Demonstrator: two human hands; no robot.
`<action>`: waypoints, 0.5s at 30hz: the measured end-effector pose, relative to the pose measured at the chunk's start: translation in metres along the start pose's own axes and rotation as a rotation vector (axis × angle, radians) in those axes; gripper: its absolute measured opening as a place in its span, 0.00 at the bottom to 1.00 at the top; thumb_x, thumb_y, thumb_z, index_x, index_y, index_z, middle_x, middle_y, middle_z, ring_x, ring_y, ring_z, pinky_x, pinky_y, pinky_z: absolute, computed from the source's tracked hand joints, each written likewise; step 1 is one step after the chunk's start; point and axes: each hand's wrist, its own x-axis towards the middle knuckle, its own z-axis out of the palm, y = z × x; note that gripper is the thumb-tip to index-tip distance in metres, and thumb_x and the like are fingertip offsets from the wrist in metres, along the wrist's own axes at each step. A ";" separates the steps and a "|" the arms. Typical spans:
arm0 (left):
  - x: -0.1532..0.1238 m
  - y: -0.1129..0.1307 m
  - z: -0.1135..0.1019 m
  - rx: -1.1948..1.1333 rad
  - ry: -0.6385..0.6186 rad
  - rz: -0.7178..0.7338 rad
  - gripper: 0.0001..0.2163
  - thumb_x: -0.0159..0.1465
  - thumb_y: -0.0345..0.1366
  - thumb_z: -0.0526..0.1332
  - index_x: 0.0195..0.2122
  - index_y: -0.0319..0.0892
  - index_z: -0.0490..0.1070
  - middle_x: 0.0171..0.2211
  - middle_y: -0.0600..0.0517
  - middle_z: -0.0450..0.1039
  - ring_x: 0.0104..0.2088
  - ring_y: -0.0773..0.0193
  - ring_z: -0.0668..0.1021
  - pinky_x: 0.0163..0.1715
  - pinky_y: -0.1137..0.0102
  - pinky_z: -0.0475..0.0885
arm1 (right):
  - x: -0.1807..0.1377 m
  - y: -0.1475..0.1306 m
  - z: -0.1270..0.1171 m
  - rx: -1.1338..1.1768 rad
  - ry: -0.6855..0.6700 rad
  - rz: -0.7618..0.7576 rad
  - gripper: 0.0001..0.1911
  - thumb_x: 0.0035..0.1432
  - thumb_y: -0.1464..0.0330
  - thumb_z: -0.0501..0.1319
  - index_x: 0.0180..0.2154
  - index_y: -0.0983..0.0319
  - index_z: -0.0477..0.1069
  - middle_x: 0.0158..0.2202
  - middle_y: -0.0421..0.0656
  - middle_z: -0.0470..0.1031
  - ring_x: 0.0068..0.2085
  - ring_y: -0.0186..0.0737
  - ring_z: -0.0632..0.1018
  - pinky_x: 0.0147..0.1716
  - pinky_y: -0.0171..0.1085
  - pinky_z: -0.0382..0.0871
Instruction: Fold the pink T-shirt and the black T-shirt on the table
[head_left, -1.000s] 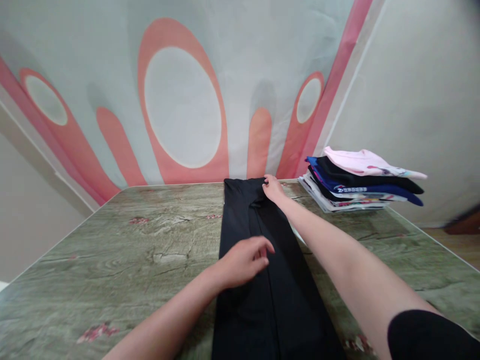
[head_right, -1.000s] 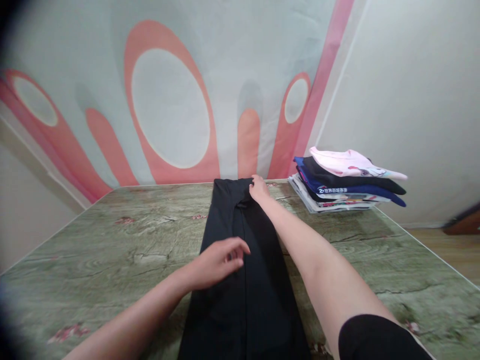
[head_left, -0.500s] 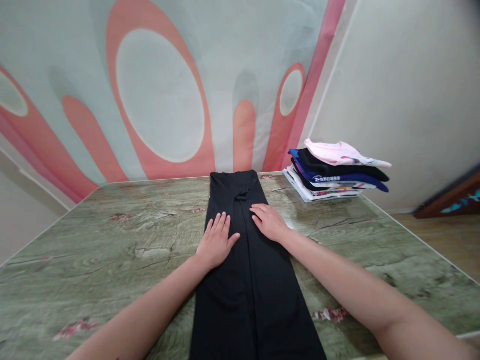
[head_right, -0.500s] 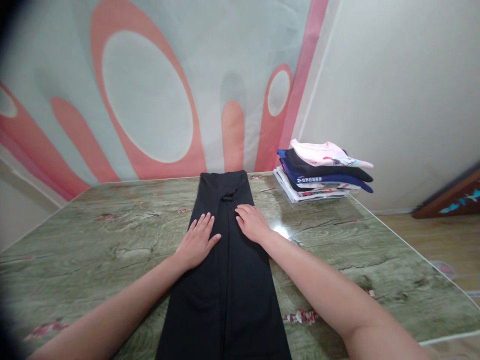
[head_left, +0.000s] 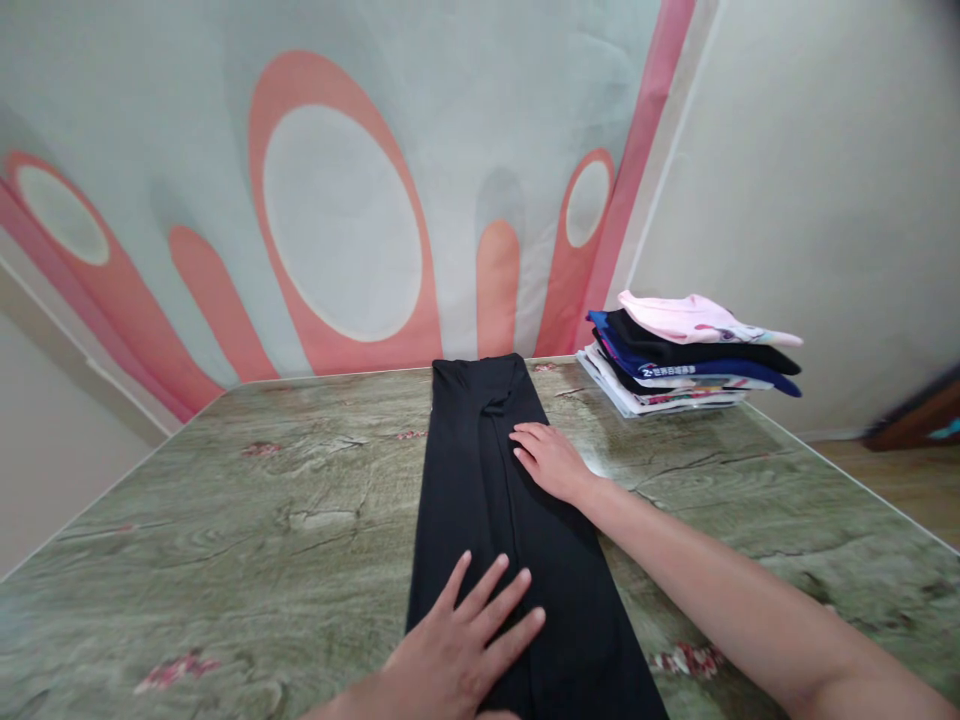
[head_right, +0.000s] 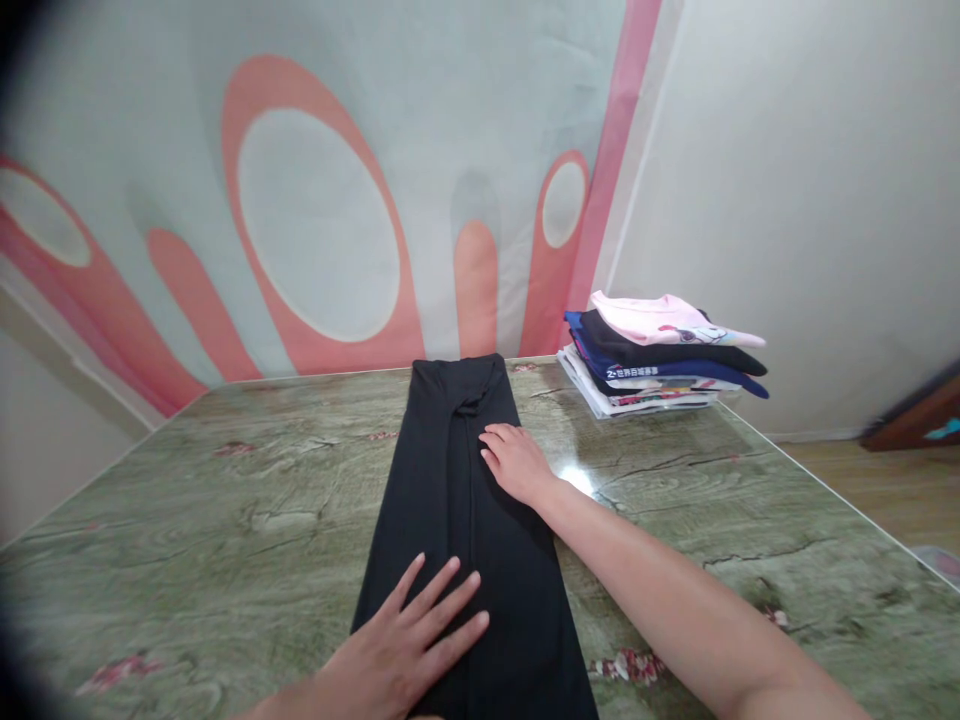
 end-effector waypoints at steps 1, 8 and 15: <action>0.001 -0.001 -0.001 -0.016 -0.012 0.029 0.36 0.64 0.54 0.52 0.68 0.50 0.35 0.67 0.45 0.42 0.66 0.47 0.49 0.60 0.44 0.49 | 0.000 -0.001 0.000 -0.004 0.000 -0.007 0.16 0.64 0.68 0.52 0.51 0.62 0.69 0.53 0.49 0.70 0.54 0.45 0.69 0.54 0.48 0.62; 0.046 -0.096 -0.033 0.056 0.338 -0.330 0.26 0.69 0.38 0.47 0.67 0.47 0.43 0.67 0.49 0.45 0.66 0.59 0.48 0.63 0.56 0.49 | 0.001 -0.002 0.003 -0.011 -0.007 -0.023 0.16 0.63 0.69 0.52 0.51 0.61 0.68 0.52 0.50 0.70 0.54 0.46 0.69 0.53 0.50 0.62; 0.100 -0.243 -0.009 0.176 0.340 -0.614 0.23 0.68 0.40 0.49 0.61 0.36 0.58 0.63 0.40 0.55 0.64 0.53 0.56 0.60 0.56 0.55 | -0.001 -0.004 0.002 -0.017 -0.001 -0.030 0.17 0.63 0.71 0.52 0.52 0.60 0.67 0.54 0.49 0.69 0.54 0.47 0.68 0.53 0.50 0.62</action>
